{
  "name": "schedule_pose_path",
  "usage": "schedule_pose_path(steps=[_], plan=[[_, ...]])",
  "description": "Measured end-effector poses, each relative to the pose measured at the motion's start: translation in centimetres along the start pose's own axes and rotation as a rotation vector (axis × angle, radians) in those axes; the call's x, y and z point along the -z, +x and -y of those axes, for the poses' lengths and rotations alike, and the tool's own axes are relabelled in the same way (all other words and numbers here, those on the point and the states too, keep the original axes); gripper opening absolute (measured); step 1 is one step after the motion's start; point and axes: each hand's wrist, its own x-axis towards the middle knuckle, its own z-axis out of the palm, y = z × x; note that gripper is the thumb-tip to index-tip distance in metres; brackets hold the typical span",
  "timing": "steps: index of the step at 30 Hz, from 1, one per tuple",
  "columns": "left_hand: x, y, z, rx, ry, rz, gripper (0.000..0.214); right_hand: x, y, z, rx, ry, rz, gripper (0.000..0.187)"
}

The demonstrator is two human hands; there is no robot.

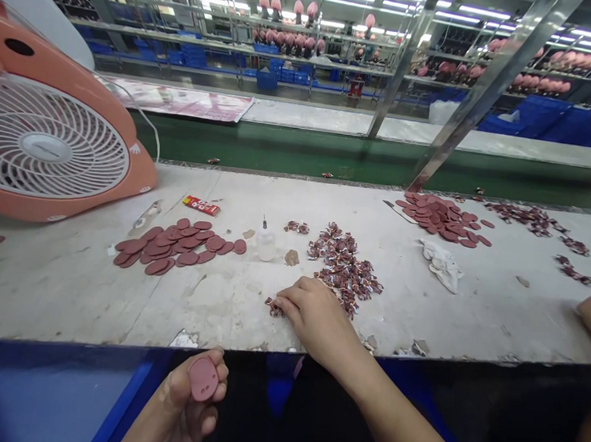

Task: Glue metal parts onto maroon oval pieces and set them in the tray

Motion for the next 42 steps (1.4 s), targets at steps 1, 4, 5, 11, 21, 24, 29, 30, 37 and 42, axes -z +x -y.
schedule_pose_path(steps=[1,4,5,11,21,24,29,30,37,42], plan=[[0.0,-0.1,0.0,0.002,-0.003,-0.002,0.042,0.0,-0.1,0.0,0.005,-0.007,-0.003,0.022],[-0.1,-0.2,-0.2,0.011,-0.009,-0.007,0.044,0.1,-0.1,0.1,0.013,-0.001,-0.001,0.015],[-0.2,-0.3,-0.2,0.014,-0.01,-0.006,0.044,0.1,-0.2,0.2,0.005,0.016,0.003,0.012],[-0.3,-0.7,-0.4,0.039,0.012,0.041,0.045,1.3,-2.2,2.4,-0.133,0.641,0.062,0.016],[-0.6,-1.1,-0.6,0.104,0.045,0.168,0.042,1.9,-4.8,5.8,-0.015,0.689,0.084,0.011],[-0.6,-1.1,-0.6,0.134,0.045,0.172,0.041,2.0,-4.7,6.1,0.036,0.643,0.068,0.011],[-0.6,-1.2,-0.7,0.151,0.045,0.158,0.044,2.2,-4.8,6.2,0.057,0.639,0.108,0.016],[-0.7,-1.3,-0.7,0.152,0.042,0.153,0.043,2.2,-4.8,6.2,0.062,0.637,0.119,0.017],[-0.9,-1.4,-1.2,0.208,0.05,0.148,0.043,2.4,-4.7,6.4,0.093,0.626,0.162,0.02],[-1.0,-1.4,-1.3,0.216,0.053,0.149,0.041,2.6,-4.8,6.3,0.138,0.61,0.164,0.021]])
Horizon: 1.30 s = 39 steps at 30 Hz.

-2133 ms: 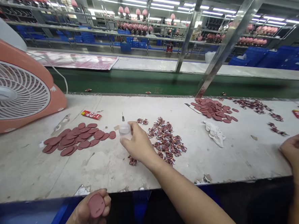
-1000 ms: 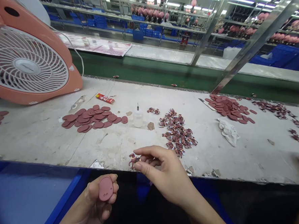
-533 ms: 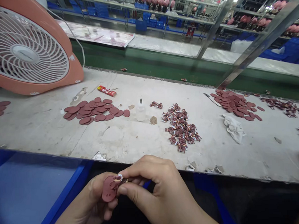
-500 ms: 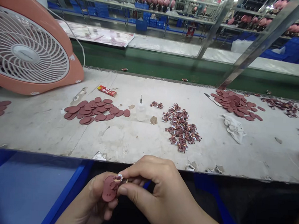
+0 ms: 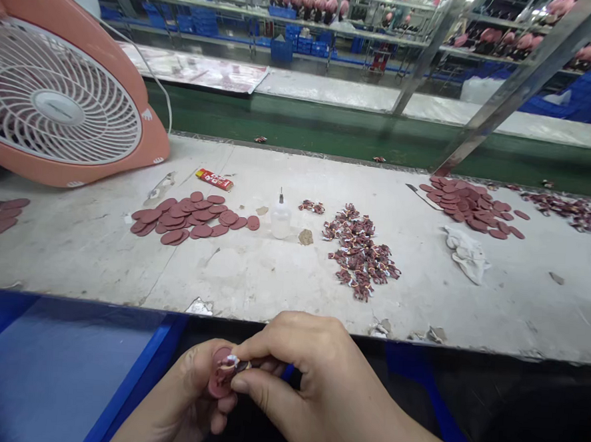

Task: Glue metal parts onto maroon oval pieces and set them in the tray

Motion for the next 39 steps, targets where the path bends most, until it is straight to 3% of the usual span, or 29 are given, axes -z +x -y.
schedule_pose_path(steps=[39], plan=[[0.1,-0.26,0.13,0.048,-0.042,-0.031,0.035,-0.6,0.5,0.41,0.127,-0.232,0.078,0.008]])
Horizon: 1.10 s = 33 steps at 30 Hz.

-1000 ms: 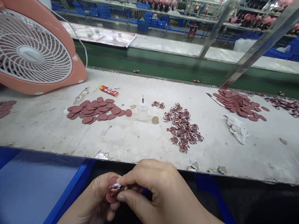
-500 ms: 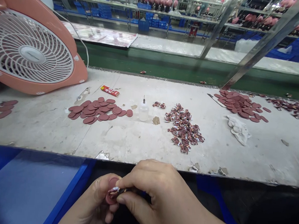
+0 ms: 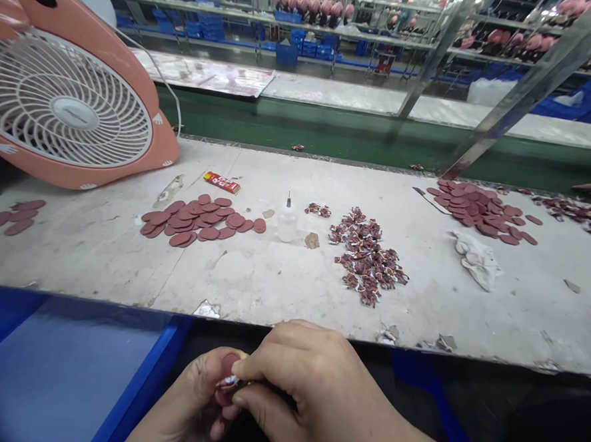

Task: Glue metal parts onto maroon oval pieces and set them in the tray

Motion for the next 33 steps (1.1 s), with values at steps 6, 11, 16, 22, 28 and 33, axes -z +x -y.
schedule_pose_path(steps=[6,11,16,22,28,33], plan=[[0.29,0.21,0.2,-0.014,-0.01,0.04,0.036,-0.05,-0.02,0.12,-0.005,-0.006,-0.004,0.008],[0.49,0.22,0.34,-0.023,-0.012,0.05,0.034,-0.05,-0.23,0.18,-0.014,-0.027,0.023,0.009],[0.69,0.25,0.56,-0.029,-0.014,0.058,0.033,-0.15,-0.27,0.17,-0.007,-0.035,0.025,0.009],[0.87,0.41,0.68,-0.058,-0.019,0.064,0.034,-0.16,0.0,0.26,0.002,-0.031,0.016,0.008],[0.76,0.39,0.54,-0.06,-0.022,0.063,0.034,-0.2,0.17,0.36,0.014,-0.027,-0.003,0.008],[0.78,0.4,0.31,-0.055,-0.019,0.064,0.036,-0.23,0.3,0.27,0.013,-0.026,0.004,0.009]])
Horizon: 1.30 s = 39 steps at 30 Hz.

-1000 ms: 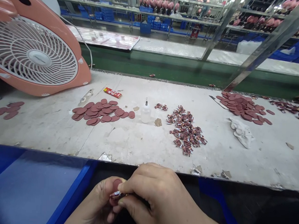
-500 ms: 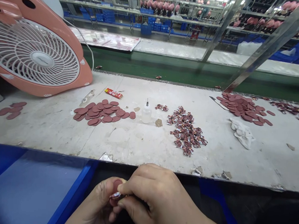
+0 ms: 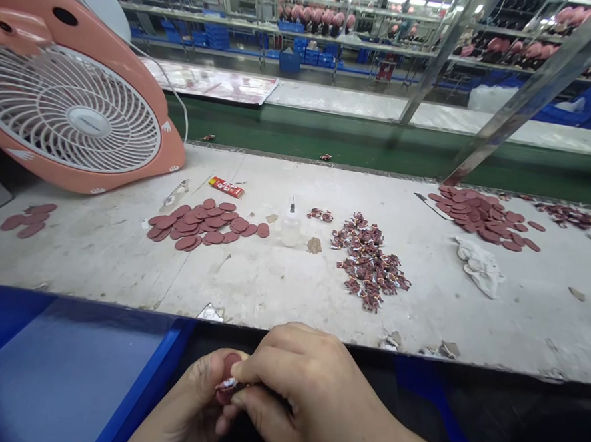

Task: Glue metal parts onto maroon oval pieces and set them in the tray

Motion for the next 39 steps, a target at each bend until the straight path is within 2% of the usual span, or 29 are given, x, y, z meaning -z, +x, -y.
schedule_pose_path(steps=[7,10,12,16,18,28,39], plan=[[0.6,-0.1,-0.4,0.024,-0.044,0.054,0.034,-0.4,0.4,0.2,0.037,0.007,-0.016,0.015],[1.2,-0.1,-0.3,0.045,-0.132,0.067,0.031,-0.3,0.2,0.1,0.057,0.01,-0.074,0.039],[1.6,0.1,-0.3,0.06,-0.18,0.068,0.033,-0.3,0.2,-0.1,0.078,0.027,-0.125,0.045],[2.1,0.3,-0.8,0.091,-0.212,0.108,0.034,-0.8,0.8,-0.4,0.018,0.086,-0.114,0.022],[2.3,0.4,-1.1,0.102,-0.204,0.129,0.035,-1.2,1.2,-0.4,-0.033,0.105,-0.08,0.017],[3.3,0.5,-1.4,0.034,-0.177,0.129,0.043,-2.3,2.6,-0.1,-0.066,0.181,-0.028,0.016],[2.6,0.4,-1.4,0.016,-0.182,0.07,0.036,-2.3,1.8,-0.5,-0.071,0.175,-0.04,0.016]])
